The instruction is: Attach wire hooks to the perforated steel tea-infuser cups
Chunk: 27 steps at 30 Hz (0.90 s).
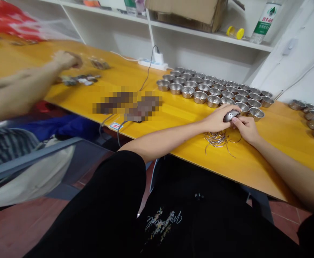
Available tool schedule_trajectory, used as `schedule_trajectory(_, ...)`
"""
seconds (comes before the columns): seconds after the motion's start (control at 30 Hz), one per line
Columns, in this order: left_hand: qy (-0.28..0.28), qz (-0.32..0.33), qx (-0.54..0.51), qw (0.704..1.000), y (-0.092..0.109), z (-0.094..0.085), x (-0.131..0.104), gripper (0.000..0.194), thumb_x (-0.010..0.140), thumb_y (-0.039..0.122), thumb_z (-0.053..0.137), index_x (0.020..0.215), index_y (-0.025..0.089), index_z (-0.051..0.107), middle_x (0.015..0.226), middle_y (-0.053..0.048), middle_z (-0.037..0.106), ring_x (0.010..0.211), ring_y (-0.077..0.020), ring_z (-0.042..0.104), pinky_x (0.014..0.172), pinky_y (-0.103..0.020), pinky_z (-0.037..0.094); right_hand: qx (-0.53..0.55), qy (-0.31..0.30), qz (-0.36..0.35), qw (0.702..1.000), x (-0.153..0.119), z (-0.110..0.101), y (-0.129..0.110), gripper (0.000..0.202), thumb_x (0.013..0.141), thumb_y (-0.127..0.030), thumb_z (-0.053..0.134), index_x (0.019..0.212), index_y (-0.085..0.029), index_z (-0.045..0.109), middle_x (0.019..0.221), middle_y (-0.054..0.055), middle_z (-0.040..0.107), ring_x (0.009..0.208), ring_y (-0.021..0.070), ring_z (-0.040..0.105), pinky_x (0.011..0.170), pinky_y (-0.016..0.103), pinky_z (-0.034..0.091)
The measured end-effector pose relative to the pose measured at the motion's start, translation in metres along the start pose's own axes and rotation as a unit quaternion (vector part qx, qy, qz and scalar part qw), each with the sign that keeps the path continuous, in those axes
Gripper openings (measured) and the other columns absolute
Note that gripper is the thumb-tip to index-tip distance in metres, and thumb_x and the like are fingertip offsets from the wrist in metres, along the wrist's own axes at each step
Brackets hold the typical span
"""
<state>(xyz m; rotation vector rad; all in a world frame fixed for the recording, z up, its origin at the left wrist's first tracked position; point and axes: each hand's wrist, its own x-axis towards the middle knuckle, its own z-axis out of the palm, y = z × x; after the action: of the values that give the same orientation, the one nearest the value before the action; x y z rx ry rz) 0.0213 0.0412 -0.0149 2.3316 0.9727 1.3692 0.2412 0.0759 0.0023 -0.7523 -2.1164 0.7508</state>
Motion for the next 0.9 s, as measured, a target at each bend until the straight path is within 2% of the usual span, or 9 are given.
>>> schedule_trajectory(0.3, -0.011, -0.010, 0.017, 1.000, 0.0056, -0.0033, 0.0003, 0.068, 0.087, 0.009, 0.069, 0.151, 0.031, 0.066, 0.153, -0.012, 0.071, 0.148, -0.0340, 0.067, 0.136, -0.059, 0.053, -0.010, -0.001, -0.006, 1.000, -0.0006, 0.0000, 0.0022, 0.081, 0.096, -0.097, 0.069, 0.061, -0.025, 0.068, 0.060, 0.004, 0.065, 0.060, 0.0199, 0.055, 0.060, 0.037, 0.043)
schedule_trajectory(0.63, -0.010, 0.001, 0.007, 1.000, 0.0007, -0.0006, -0.0002, 0.067, 0.088, 0.009, 0.068, 0.152, 0.029, 0.064, 0.153, -0.013, 0.069, 0.148, -0.0337, 0.067, 0.137, -0.058, 0.052, -0.002, -0.005, -0.002, 1.000, -0.0010, -0.0015, 0.0012, 0.082, 0.095, -0.099, 0.071, 0.060, -0.024, 0.067, 0.059, 0.004, 0.063, 0.059, 0.0188, 0.052, 0.059, 0.037, 0.040)
schedule_trajectory(0.9, -0.013, -0.006, 0.008, 1.000, 0.0017, -0.0006, 0.0002, 0.067, 0.088, 0.008, 0.067, 0.151, 0.029, 0.064, 0.155, -0.013, 0.069, 0.151, -0.0334, 0.066, 0.139, -0.057, 0.052, -0.007, -0.006, -0.003, 1.000, -0.0013, -0.0020, 0.0036, 0.079, 0.097, -0.093, 0.073, 0.059, -0.023, 0.068, 0.057, 0.004, 0.062, 0.057, 0.0175, 0.051, 0.058, 0.036, 0.039)
